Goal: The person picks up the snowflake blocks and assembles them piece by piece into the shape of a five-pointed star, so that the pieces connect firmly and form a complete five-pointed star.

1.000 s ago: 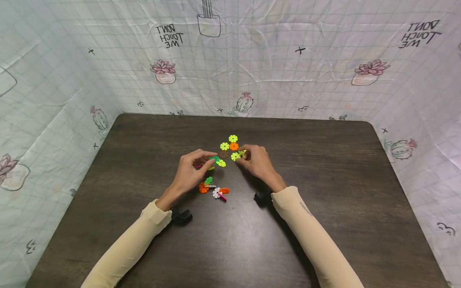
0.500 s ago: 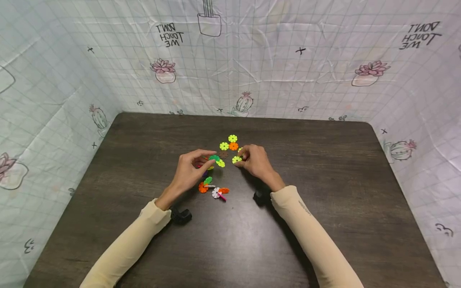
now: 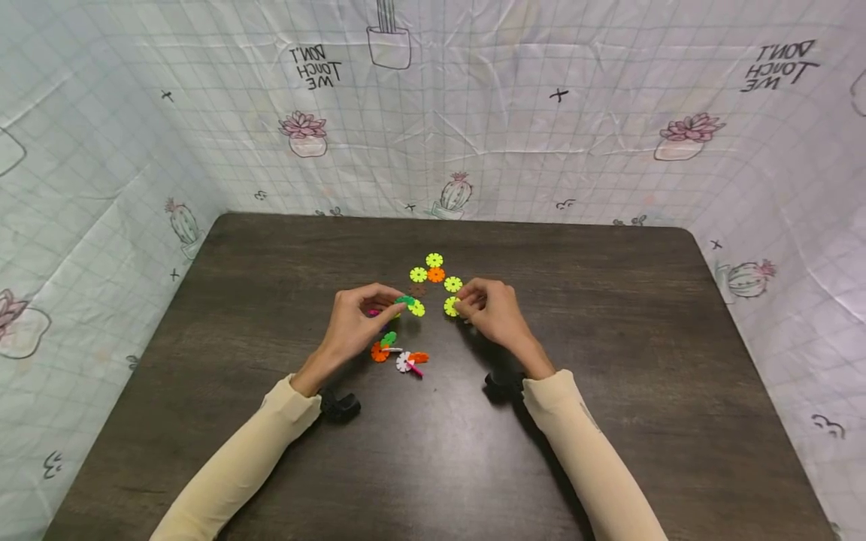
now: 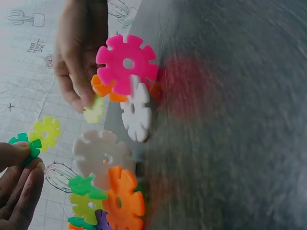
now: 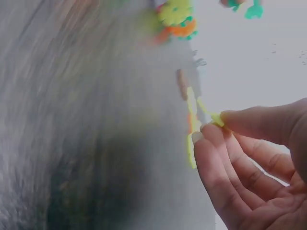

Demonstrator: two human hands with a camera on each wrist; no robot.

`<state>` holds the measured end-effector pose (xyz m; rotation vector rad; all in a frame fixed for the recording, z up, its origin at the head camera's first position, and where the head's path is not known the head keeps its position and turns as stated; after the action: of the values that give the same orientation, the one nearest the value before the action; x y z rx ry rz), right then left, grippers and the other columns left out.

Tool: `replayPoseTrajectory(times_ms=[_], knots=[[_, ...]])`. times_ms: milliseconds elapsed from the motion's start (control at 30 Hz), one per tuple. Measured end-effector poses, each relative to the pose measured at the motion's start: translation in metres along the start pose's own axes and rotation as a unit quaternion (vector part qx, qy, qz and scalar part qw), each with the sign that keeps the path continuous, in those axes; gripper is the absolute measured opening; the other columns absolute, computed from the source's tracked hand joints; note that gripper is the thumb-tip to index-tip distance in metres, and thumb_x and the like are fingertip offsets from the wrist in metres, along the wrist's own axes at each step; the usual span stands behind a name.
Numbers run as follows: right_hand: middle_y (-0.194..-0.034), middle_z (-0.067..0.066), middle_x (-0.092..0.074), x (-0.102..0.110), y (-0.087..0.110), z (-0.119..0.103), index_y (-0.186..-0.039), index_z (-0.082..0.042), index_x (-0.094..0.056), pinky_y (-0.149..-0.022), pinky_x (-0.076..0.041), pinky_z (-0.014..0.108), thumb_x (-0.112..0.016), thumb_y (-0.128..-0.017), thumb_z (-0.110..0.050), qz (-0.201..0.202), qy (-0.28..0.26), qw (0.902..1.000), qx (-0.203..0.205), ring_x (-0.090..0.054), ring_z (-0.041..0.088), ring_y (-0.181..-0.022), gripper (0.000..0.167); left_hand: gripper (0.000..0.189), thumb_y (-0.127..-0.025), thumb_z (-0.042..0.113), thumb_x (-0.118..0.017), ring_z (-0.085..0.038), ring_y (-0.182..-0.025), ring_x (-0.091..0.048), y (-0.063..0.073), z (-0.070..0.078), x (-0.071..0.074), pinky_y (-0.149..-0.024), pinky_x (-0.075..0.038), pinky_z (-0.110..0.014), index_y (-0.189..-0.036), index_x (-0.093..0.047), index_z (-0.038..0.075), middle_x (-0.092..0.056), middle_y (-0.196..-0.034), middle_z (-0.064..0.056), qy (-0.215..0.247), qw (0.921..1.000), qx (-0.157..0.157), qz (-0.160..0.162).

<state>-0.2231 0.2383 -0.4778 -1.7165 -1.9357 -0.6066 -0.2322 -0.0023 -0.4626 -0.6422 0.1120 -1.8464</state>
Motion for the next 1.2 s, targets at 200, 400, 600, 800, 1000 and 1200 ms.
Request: replayPoseTrajectory(times_ms=[200, 400, 600, 800, 1000, 1200], knots=[[-0.1, 0.015, -0.08, 0.002, 0.01, -0.011, -0.111, -0.008, -0.075, -0.074, -0.066, 0.042, -0.075, -0.098, -0.021, -0.007, -0.07, 0.9974, -0.015, -0.079, 0.029, -0.084, 0.019, 0.017, -0.091, 0.004, -0.08, -0.018, -0.084, -0.078, 0.0, 0.003, -0.002, -0.078, -0.064, -0.028, -0.107, -0.079, 0.008, -0.081, -0.099, -0.008, 0.001, 1.0, -0.004, -0.002], [-0.105, 0.021, -0.078, 0.0, 0.018, -0.023, -0.114, -0.003, -0.073, -0.083, -0.065, 0.05, -0.075, -0.098, -0.019, -0.015, -0.158, 0.9868, -0.031, -0.079, 0.035, -0.091, 0.023, 0.015, -0.093, 0.005, -0.079, -0.018, -0.087, -0.078, 0.002, 0.006, -0.007, -0.08, -0.065, -0.029, -0.107, -0.078, 0.008, -0.081, -0.1, -0.008, 0.009, 0.9999, -0.005, -0.012], [-0.104, 0.023, -0.078, 0.0, 0.022, -0.031, -0.114, -0.002, -0.073, -0.085, -0.064, 0.053, -0.076, -0.098, -0.018, -0.012, -0.193, 0.9809, -0.025, -0.078, 0.038, -0.09, 0.023, 0.014, -0.091, 0.001, -0.078, -0.018, -0.085, -0.078, 0.004, 0.009, -0.013, -0.079, -0.064, -0.028, -0.104, -0.077, 0.007, -0.08, -0.098, -0.008, 0.014, 0.9996, -0.017, -0.015], [-0.103, 0.024, -0.078, -0.003, 0.024, -0.033, -0.113, 0.002, -0.071, -0.085, -0.064, 0.053, -0.074, -0.098, -0.014, -0.004, -0.215, 0.9763, -0.017, -0.079, 0.03, -0.085, 0.022, 0.013, -0.09, 0.002, -0.08, -0.019, -0.084, -0.078, 0.005, 0.013, -0.017, -0.079, -0.065, -0.031, -0.102, -0.078, 0.009, -0.08, -0.096, -0.007, 0.02, 0.9995, -0.019, -0.012], [-0.102, 0.023, -0.078, -0.005, 0.027, -0.035, -0.112, 0.003, -0.071, -0.085, -0.063, 0.054, -0.074, -0.098, -0.013, -0.005, -0.228, 0.9734, -0.019, -0.079, 0.034, -0.086, 0.021, 0.016, -0.088, 0.001, -0.082, -0.024, -0.085, -0.077, 0.006, 0.017, -0.019, -0.079, -0.066, -0.038, -0.102, -0.079, 0.007, -0.079, -0.097, -0.01, 0.02, 0.9995, -0.025, -0.004], [-0.103, 0.023, -0.078, -0.004, 0.029, -0.035, -0.111, 0.004, -0.071, -0.087, -0.063, 0.055, -0.074, -0.098, -0.012, -0.007, -0.235, 0.9718, -0.017, -0.079, 0.032, -0.086, 0.021, 0.016, -0.088, 0.001, -0.081, -0.019, -0.084, -0.077, 0.007, 0.019, -0.02, -0.079, -0.066, -0.034, -0.102, -0.08, 0.009, -0.078, -0.095, -0.006, 0.018, 0.9988, -0.046, 0.001]])
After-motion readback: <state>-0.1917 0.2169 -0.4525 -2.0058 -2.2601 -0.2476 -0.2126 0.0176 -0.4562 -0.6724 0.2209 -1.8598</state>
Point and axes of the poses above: each hand's wrist, its own y-axis away from the middle knuckle, its own x-axis out of the back of the hand, z = x × y, the point moved 6 cm from there along -y, towards the middle knuckle
